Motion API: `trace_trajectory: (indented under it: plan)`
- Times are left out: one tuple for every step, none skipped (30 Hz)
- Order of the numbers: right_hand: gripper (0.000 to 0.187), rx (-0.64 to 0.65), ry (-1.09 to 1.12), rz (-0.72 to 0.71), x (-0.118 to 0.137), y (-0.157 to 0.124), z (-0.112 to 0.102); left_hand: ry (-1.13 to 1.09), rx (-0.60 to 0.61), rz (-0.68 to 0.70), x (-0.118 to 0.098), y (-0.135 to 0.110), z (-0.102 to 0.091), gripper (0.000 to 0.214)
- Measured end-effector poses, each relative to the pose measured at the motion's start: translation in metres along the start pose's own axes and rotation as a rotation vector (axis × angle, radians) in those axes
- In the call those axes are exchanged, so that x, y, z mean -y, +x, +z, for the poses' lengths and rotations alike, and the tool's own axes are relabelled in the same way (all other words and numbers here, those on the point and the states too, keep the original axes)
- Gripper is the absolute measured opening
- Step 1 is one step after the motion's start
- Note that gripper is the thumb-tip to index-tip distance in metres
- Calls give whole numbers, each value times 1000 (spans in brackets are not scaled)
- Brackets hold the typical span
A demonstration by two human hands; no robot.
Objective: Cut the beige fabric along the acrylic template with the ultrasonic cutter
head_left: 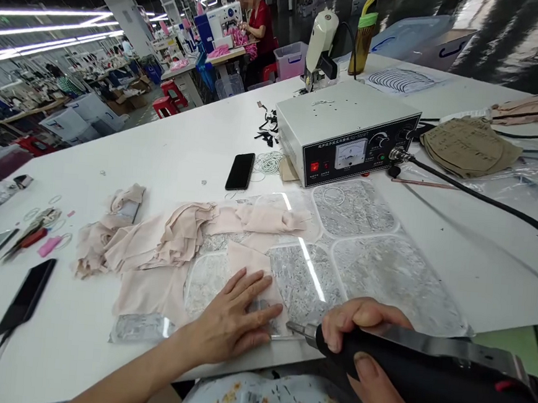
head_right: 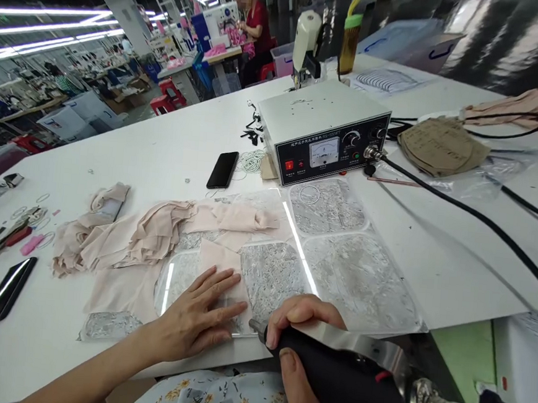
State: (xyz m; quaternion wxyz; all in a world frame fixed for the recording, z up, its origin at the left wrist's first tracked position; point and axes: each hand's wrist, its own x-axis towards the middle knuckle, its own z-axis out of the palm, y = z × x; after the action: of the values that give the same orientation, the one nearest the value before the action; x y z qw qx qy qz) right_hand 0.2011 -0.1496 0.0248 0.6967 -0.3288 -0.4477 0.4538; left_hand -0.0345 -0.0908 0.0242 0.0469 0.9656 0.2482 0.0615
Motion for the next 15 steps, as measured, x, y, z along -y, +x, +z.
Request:
trace_trajectory:
  plan:
    - [13,10,-2,-3,-1,0,0,6,16,1,0,0,-1,44]
    - [13,13,-3,-4,-2,0,-1,11,31,1,-1,0,-2,46]
    - [13,14,-3,-5,-3,0,-1,14,45,1,-1,0,-2,48]
    - [14,15,-1,-8,-4,0,-1,16,58,0,-1,0,-3,49]
    - [15,17,4,-10,-4,0,-2,16,67,-2,-1,0,-3,50]
    - [15,21,10,-12,-4,-1,-2,16,74,-4,-1,0,-3,50]
    - [15,26,16,-11,-3,-1,-2,15,78,-6,-1,-1,-3,51]
    - [15,30,20,-8,-3,-1,-3,14,79,-8,-1,-1,-2,52]
    - [14,32,21,-4,-2,-1,-3,11,80,-10,0,-2,-2,53]
    - [13,32,18,4,-1,-2,-4,6,82,-10,0,-3,-1,54]
    - [13,33,10,10,-1,-2,-4,1,85,-9,1,-4,-1,54]
    - [12,33,0,14,0,-2,-4,-6,89,-8,1,-5,-1,54]
    - [12,32,-10,16,1,-2,-3,-14,92,-5,2,-5,-1,54]
    - [12,32,-19,15,1,-2,-2,-23,97,-3,2,-5,-1,53]
    - [12,33,-23,14,2,-2,-1,-34,102,0,2,-6,-1,52]
